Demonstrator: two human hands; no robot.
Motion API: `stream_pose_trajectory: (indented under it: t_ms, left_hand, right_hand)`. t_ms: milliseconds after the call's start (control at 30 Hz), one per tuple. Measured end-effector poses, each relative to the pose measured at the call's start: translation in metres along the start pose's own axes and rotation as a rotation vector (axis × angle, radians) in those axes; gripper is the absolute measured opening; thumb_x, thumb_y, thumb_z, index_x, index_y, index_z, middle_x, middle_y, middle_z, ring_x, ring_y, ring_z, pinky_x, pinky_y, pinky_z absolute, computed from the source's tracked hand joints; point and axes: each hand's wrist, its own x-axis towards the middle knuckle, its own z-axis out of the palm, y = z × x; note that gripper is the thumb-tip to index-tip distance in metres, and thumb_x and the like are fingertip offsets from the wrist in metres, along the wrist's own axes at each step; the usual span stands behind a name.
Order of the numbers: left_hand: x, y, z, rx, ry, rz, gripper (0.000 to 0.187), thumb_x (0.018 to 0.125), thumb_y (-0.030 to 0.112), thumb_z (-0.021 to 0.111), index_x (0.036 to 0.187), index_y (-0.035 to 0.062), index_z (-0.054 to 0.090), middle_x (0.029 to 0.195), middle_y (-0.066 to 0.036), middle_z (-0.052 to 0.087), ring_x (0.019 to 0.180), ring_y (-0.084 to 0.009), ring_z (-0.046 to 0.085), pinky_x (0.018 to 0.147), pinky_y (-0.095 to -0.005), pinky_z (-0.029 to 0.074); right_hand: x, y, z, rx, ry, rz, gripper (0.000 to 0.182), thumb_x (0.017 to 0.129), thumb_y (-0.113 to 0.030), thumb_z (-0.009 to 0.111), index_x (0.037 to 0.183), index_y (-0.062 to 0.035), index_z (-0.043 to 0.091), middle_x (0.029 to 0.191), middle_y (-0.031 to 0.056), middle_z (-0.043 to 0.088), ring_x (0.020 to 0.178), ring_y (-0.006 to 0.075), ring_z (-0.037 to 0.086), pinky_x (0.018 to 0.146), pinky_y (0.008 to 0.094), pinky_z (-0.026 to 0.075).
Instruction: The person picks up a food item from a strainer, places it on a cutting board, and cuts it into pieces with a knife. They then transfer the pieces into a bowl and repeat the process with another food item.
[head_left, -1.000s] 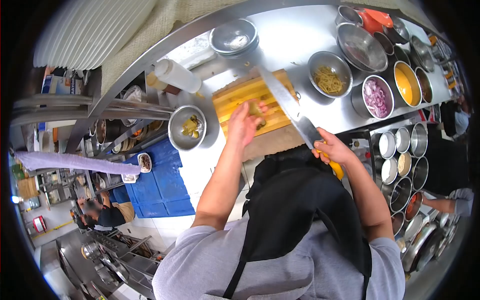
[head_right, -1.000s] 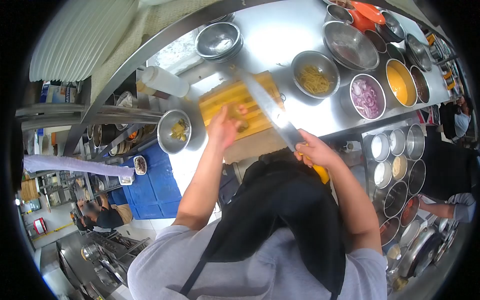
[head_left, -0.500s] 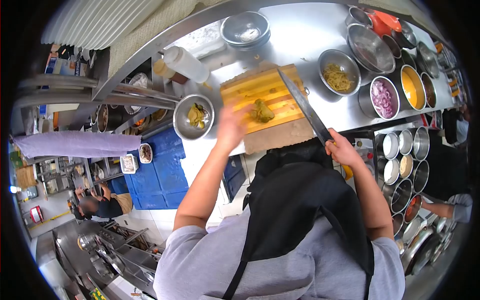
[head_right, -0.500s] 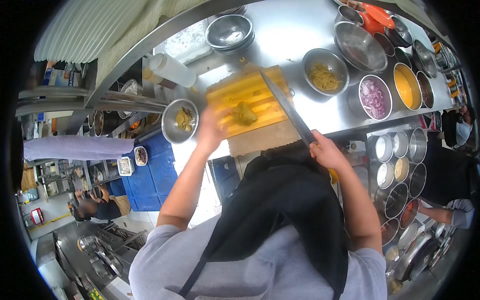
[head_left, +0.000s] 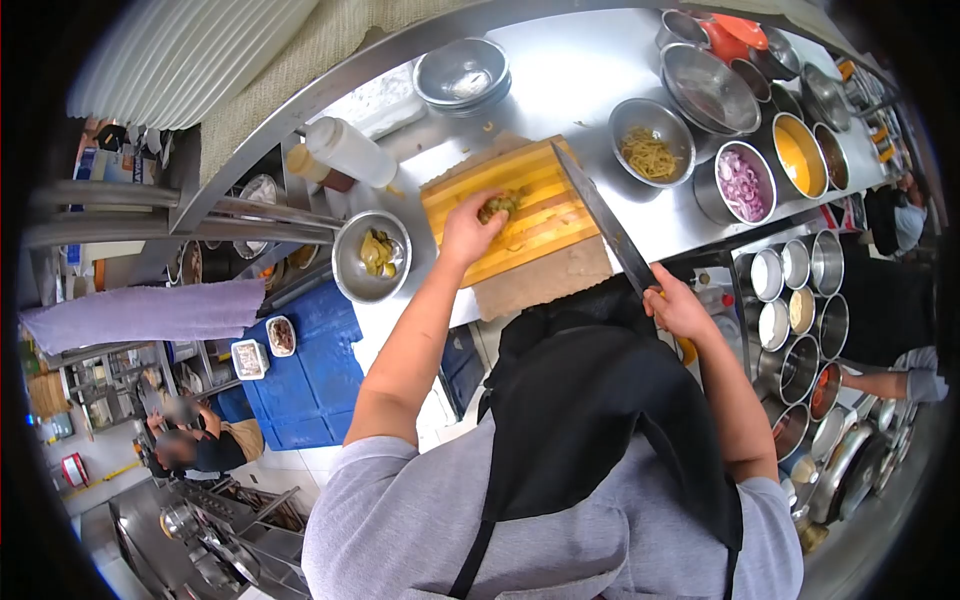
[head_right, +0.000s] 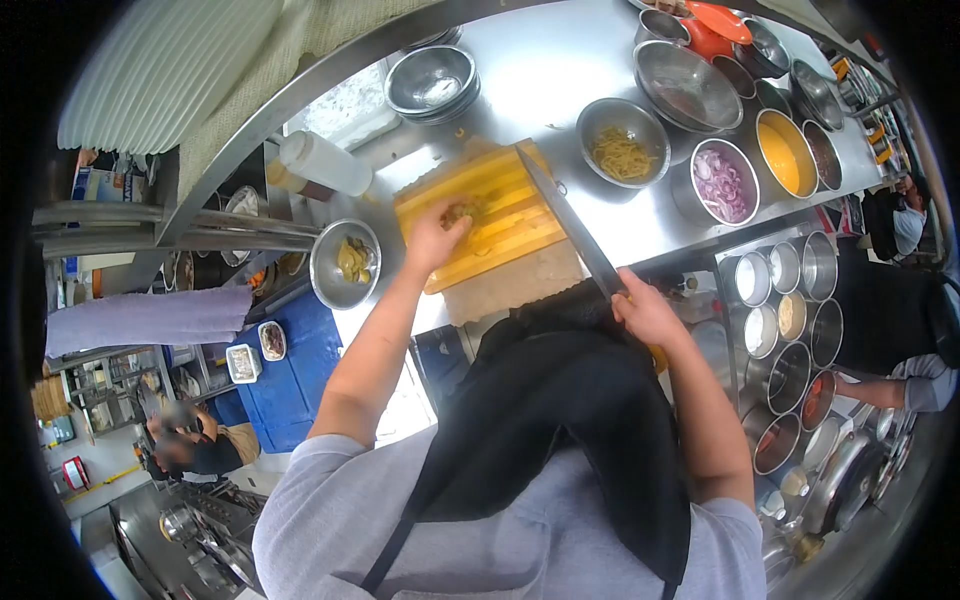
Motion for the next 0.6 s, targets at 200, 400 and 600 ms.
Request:
stream_pose_trajectory:
  t_ms: [200,400,600]
  left_hand:
    - [0.010,-0.015,-0.002,0.061,0.409,0.021,0.035,0.088,0.022,0.075,0.120,0.0089,0.072,0.112,-0.015,0.066,0.093,-0.0298,0.069,0.085,-0.0406,0.056]
    - [0.015,-0.002,-0.002,0.194,0.350,-0.038,0.034,0.084,0.020,0.076,0.116,0.0076,0.074,0.113,-0.017,0.067,0.093,-0.0320,0.069,0.085,-0.0427,0.056]
    - [0.037,-0.009,-0.004,0.113,0.320,-0.019,0.028,0.085,0.019,0.073,0.109,0.0052,0.075,0.107,-0.018,0.070,0.093,-0.0345,0.069,0.085,-0.0435,0.055]
  right_hand:
    - [-0.007,0.003,0.005,-0.017,0.043,-0.018,0.052,0.102,-0.015,0.055,0.150,-0.0022,0.042,0.078,0.0083,0.067,0.071,0.0193,0.064,0.068,0.0354,0.052]
    - [-0.009,0.001,0.009,-0.070,0.058,-0.030,0.050,0.102,-0.015,0.055,0.148,-0.0016,0.043,0.078,0.0090,0.067,0.072,0.0218,0.064,0.071,0.0364,0.052]
    - [-0.012,-0.009,0.009,-0.081,0.040,-0.053,0.042,0.101,-0.014,0.055,0.140,-0.0014,0.046,0.076,0.0091,0.066,0.071,0.0226,0.063,0.069,0.0374,0.051]
